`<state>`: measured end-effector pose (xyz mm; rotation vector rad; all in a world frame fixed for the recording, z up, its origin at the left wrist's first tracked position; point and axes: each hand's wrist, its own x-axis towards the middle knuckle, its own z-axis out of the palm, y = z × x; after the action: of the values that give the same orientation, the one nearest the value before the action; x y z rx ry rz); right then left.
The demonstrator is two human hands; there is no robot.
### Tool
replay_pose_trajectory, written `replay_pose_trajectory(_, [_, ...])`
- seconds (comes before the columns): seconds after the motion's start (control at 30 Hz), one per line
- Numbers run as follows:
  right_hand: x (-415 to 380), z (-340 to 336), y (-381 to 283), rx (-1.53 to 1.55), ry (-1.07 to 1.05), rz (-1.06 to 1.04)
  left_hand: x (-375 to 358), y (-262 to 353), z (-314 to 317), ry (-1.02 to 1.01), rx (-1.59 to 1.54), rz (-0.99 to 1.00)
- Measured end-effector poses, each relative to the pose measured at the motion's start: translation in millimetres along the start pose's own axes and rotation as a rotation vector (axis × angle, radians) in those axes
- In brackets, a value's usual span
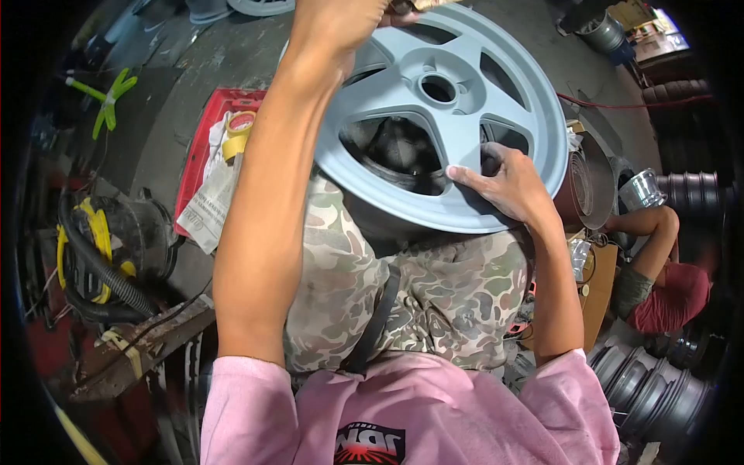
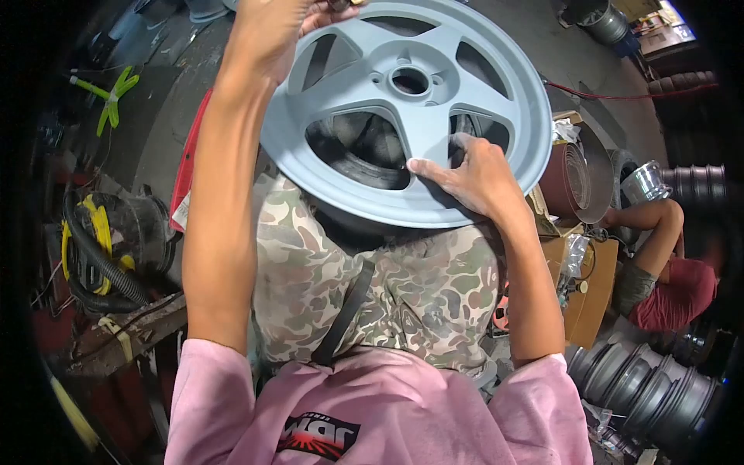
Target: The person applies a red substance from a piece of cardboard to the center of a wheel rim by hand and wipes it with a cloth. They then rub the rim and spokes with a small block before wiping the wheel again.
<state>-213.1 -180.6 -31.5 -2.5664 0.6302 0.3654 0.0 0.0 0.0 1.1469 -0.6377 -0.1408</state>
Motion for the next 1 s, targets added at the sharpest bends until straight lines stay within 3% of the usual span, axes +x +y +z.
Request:
replay_pose_trajectory(0.07, [-4.5,-2.4,-1.6,0.257,0.296,-0.121,-1.5,-3.6,-1.5,-0.049,0.075,-0.124])
replay_pose_trajectory(0.1, [-7.5,-21.7,9.1,0.234,0.302,-0.112,0.3,-3.9,15.6,-0.046,0.05,-0.121])
replay_pose_trajectory(0.17, [-4.6,-34.6,10.7,0.393,0.537,-0.37,-1.7,0.0,21.9,-0.059,-0.013,-0.255])
replay_pose_trajectory(0.2, [-4.5,-41.5,9.4,0.385,0.55,-0.37,-5.0,9.2,32.4,-0.071,-0.132,-0.273])
replay_pose_trajectory(0.27, [-3.7,-51.5,1.8,0.406,0.671,-0.58,-4.6,7.2,32.7,-0.119,-0.063,-0.28])
replay_pose_trajectory(0.7, [17.9,-65.2,-21.8,0.13,0.82,-0.902,-6.5,6.2,44.9,-0.197,-0.017,-0.3])
replay_pose_trajectory(0.93, [15.3,-63.0,-28.5,0.048,0.758,-0.866,-7.7,8.5,45.7,-0.195,0.005,-0.297])
replay_pose_trajectory(1.0, [20.8,-61.0,-28.6,0.024,0.836,-0.924,-8.3,8.1,46.7,-0.193,0.017,-0.291])
